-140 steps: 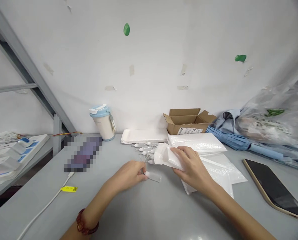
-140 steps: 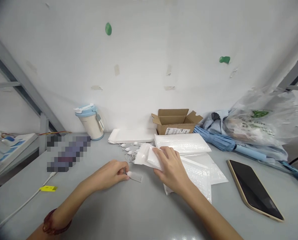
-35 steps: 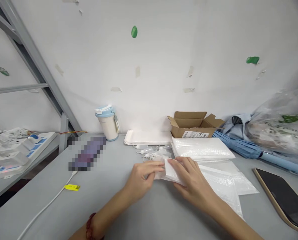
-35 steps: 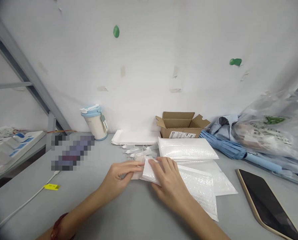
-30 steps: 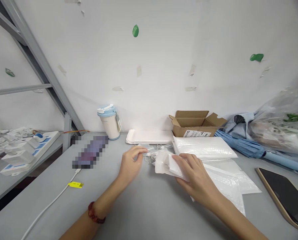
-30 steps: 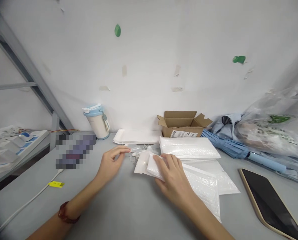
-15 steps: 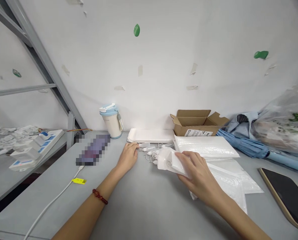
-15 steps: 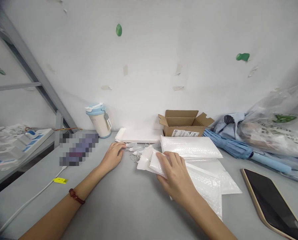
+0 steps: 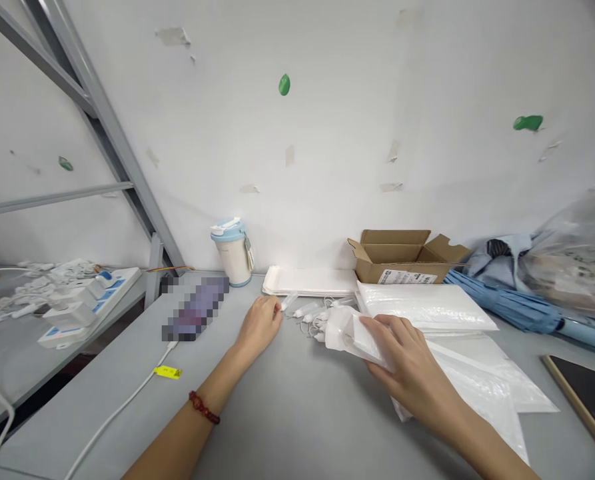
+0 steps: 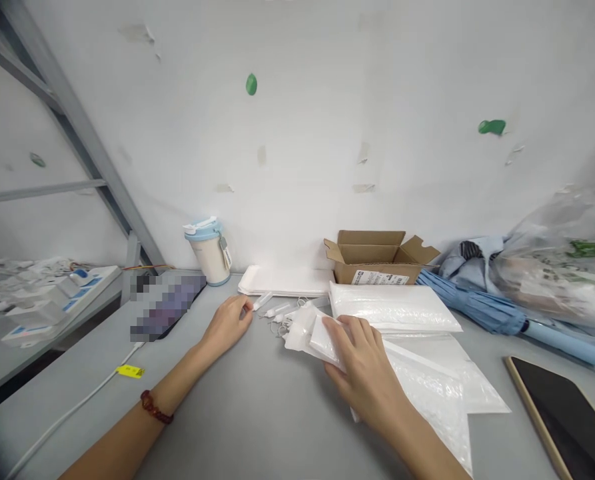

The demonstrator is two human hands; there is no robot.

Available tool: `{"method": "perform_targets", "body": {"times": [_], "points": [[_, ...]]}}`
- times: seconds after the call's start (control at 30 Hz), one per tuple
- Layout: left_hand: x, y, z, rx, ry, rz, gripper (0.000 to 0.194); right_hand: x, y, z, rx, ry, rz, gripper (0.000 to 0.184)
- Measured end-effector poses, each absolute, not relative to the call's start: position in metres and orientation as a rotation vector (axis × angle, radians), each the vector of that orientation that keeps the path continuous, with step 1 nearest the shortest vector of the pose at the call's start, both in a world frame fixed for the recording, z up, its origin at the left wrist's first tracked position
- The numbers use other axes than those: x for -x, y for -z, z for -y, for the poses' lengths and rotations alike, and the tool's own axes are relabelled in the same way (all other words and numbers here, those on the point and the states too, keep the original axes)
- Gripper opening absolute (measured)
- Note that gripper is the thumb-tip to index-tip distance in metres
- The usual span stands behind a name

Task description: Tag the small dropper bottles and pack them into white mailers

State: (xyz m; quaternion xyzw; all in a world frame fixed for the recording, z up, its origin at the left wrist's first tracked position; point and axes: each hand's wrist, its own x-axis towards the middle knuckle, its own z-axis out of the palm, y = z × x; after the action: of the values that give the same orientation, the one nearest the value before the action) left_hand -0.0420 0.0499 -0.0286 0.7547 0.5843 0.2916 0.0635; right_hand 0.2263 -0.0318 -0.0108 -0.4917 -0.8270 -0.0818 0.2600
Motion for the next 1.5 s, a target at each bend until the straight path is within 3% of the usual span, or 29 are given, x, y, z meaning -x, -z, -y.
{"method": "perform_targets", "body": {"times": [0.13, 0.27, 1.2, 1.5], "points": [[0.037, 0.013, -0.04, -2.148, -1.009, -1.732, 0.009, -0.227, 0.013, 0.031, 1.326, 0.221, 2.224, 0.045], [0.032, -0.005, -0.029, -1.737, -1.226, -1.345, 0.011, -0.227, 0.013, 0.029, 1.364, 0.175, 2.239, 0.046], [-0.01, -0.008, 0.012, -1.37, -0.733, -0.776, 0.01, -0.207, 0.005, 0.048, 1.13, 0.055, 2.358, 0.059], [0.007, -0.015, 0.001, -1.501, -0.917, -1.023, 0.022, -0.212, 0.005, 0.045, 1.138, 0.172, 2.33, 0.052]]}}
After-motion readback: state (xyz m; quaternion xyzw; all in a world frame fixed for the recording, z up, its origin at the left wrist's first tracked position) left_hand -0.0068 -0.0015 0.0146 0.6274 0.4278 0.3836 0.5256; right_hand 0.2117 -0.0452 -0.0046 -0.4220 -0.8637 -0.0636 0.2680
